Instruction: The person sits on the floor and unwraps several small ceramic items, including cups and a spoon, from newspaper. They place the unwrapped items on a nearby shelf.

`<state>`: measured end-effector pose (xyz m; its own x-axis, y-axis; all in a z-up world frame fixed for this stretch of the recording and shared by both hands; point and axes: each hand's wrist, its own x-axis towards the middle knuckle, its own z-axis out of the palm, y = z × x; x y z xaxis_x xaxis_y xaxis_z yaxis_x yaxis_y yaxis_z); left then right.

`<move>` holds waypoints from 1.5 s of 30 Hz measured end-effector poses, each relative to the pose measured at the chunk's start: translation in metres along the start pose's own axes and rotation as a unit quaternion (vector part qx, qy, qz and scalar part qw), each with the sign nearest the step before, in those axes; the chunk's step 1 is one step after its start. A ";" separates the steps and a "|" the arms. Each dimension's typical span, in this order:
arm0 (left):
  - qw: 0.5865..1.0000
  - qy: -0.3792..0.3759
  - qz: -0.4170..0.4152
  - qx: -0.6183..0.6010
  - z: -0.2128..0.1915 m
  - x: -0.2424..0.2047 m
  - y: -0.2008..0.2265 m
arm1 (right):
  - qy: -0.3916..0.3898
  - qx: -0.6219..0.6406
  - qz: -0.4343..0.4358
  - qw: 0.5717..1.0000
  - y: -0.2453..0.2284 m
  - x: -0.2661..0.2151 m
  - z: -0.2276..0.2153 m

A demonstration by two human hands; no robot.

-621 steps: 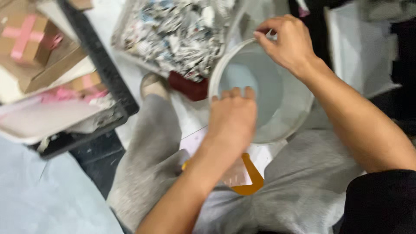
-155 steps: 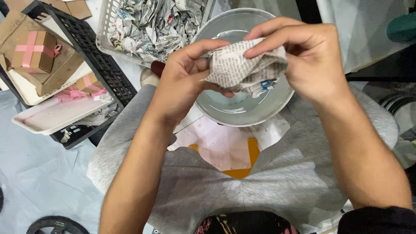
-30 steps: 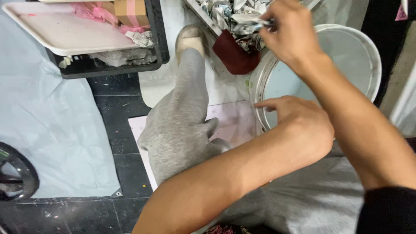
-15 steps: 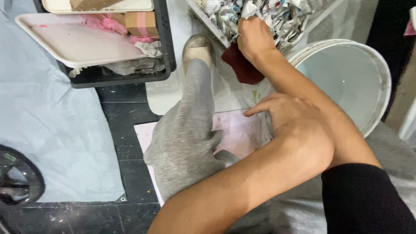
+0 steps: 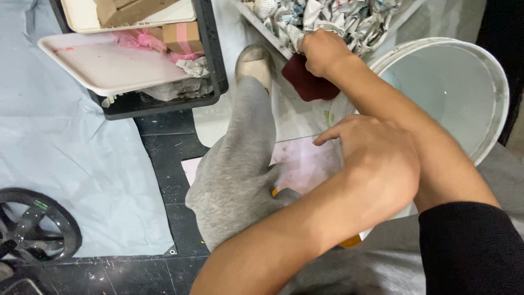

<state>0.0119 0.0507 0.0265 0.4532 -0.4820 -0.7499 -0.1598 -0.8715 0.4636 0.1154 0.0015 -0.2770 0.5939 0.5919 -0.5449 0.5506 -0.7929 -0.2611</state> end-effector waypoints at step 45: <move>0.878 0.265 0.397 0.029 0.086 0.113 0.121 | 0.554 0.097 0.221 0.797 0.068 -0.523 -0.113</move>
<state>-0.0316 -0.1167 -0.0425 0.5208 -0.8437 0.1302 -0.6468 -0.2905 0.7052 -0.0915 -0.3456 0.0797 0.9172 -0.0712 0.3920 0.1073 -0.9034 -0.4152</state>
